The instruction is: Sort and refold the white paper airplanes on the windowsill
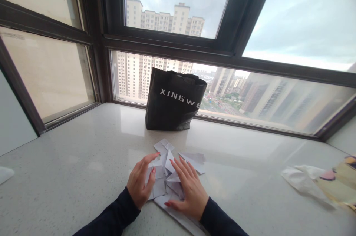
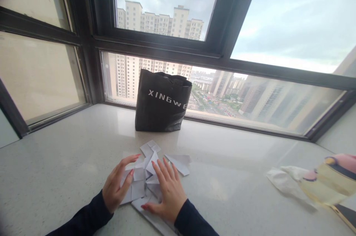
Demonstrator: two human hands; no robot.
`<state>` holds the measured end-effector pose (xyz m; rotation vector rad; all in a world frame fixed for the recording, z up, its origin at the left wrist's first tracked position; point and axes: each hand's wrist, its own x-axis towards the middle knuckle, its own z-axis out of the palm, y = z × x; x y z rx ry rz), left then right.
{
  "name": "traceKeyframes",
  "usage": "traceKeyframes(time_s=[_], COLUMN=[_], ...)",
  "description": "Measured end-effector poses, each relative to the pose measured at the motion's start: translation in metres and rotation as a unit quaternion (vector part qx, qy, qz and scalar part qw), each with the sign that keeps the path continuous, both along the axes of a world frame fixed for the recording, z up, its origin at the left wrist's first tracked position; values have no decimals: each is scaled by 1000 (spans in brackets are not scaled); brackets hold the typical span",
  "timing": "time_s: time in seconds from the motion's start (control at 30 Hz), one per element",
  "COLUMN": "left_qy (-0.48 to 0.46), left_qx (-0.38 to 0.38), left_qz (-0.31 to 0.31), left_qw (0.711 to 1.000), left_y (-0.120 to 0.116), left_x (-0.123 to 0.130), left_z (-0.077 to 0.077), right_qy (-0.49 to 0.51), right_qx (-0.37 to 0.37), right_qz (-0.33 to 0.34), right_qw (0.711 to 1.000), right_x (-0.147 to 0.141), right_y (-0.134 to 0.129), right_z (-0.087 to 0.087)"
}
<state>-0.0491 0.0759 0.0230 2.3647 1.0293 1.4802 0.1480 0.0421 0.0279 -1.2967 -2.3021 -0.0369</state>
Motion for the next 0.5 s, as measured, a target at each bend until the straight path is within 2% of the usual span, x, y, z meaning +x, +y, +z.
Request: traceKeyframes(time_s=[0.1, 0.2, 0.37, 0.5], left_qy=[49, 83, 43, -20], left_qx=[-17, -66, -90, -102], left_qz=[29, 25, -52, -58], left_qw=[998, 994, 994, 993], left_y=[9, 14, 16, 12], left_x=[2, 4, 5, 5], left_z=[-12, -22, -25, -15], right_qy=[-16, -5, 54, 152], right_qx=[-62, -75, -11, 74], right_qz=[10, 9, 13, -12], right_qw=[998, 997, 998, 986], right_x=[-2, -1, 5, 9], right_y=[2, 5, 10, 11], right_z=[-5, -8, -13, -10])
